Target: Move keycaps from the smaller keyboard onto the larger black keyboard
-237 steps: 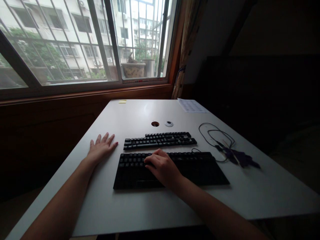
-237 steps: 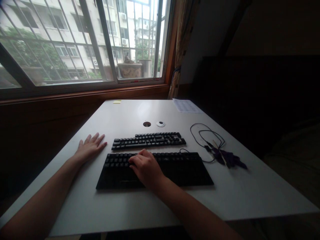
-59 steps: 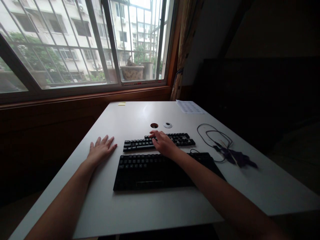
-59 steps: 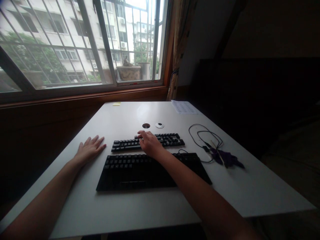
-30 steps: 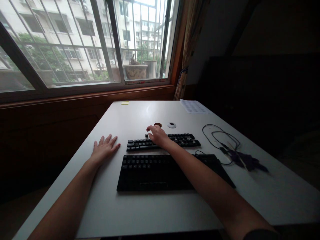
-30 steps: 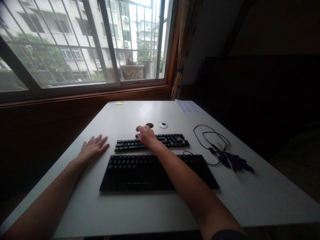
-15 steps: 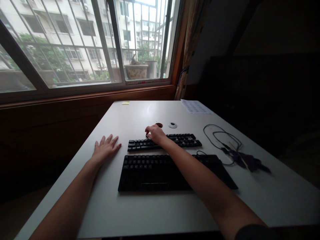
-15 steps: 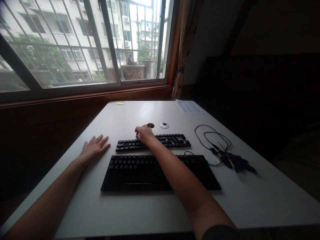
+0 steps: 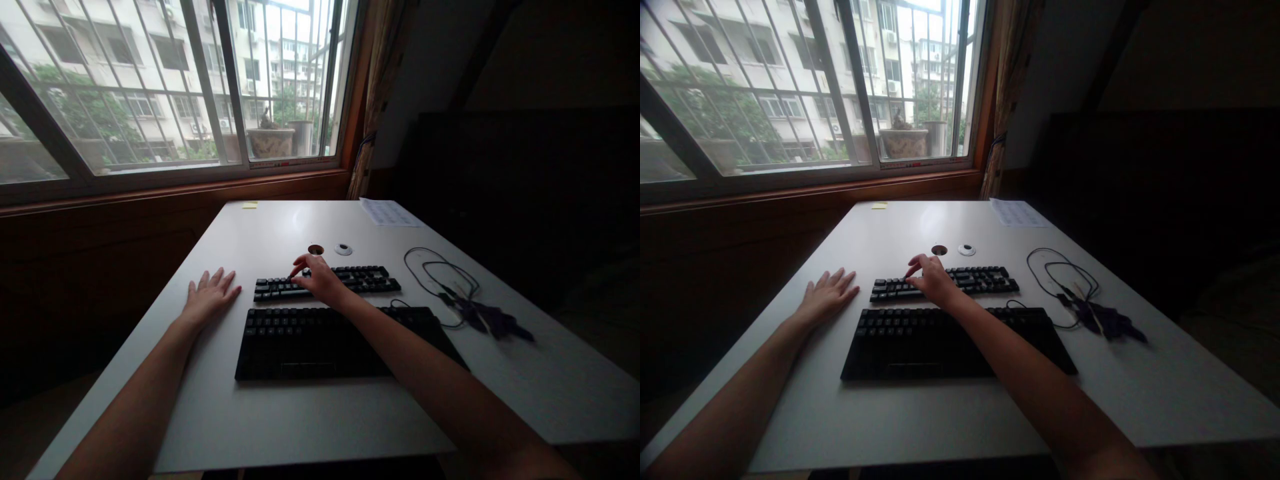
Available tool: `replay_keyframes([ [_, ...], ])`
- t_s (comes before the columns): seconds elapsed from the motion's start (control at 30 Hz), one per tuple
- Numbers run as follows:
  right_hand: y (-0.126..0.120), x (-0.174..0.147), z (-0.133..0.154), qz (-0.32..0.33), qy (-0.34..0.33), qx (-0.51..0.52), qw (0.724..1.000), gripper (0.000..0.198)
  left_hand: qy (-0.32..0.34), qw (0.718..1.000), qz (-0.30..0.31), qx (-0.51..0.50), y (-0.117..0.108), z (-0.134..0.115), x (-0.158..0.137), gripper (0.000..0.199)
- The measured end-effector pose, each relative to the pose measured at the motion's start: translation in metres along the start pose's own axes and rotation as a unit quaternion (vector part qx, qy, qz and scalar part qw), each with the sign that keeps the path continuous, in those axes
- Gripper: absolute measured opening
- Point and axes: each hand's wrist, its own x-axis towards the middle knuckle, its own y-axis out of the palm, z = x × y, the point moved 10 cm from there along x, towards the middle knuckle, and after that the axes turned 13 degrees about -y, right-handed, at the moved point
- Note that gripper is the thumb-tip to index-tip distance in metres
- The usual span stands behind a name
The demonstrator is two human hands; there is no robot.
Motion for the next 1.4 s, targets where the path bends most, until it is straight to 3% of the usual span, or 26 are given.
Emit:
replay_keyframes([
  [0.23, -0.01, -0.066, 0.031, 0.015, 0.046, 0.166, 0.985, 0.032, -0.004, 1.0, -0.003, 0.012, -0.001, 0.0, -0.001, 0.073],
  [0.4, -0.012, -0.093, 0.041, 0.03, 0.067, 0.142, 0.987, 0.029, -0.003, 1.0, -0.008, 0.008, 0.0, 0.002, 0.001, 0.073],
  [1.03, -0.012, -0.104, 0.06, -0.012, 0.003, 0.029, 0.999, 0.028, -0.003, 1.0, -0.005, 0.001, 0.003, 0.004, 0.004, 0.075],
  [1.4, -0.009, -0.106, 0.072, -0.024, -0.088, -0.022, 0.996, 0.023, -0.002, 1.0, -0.006, 0.004, 0.002, 0.004, 0.004, 0.075],
])
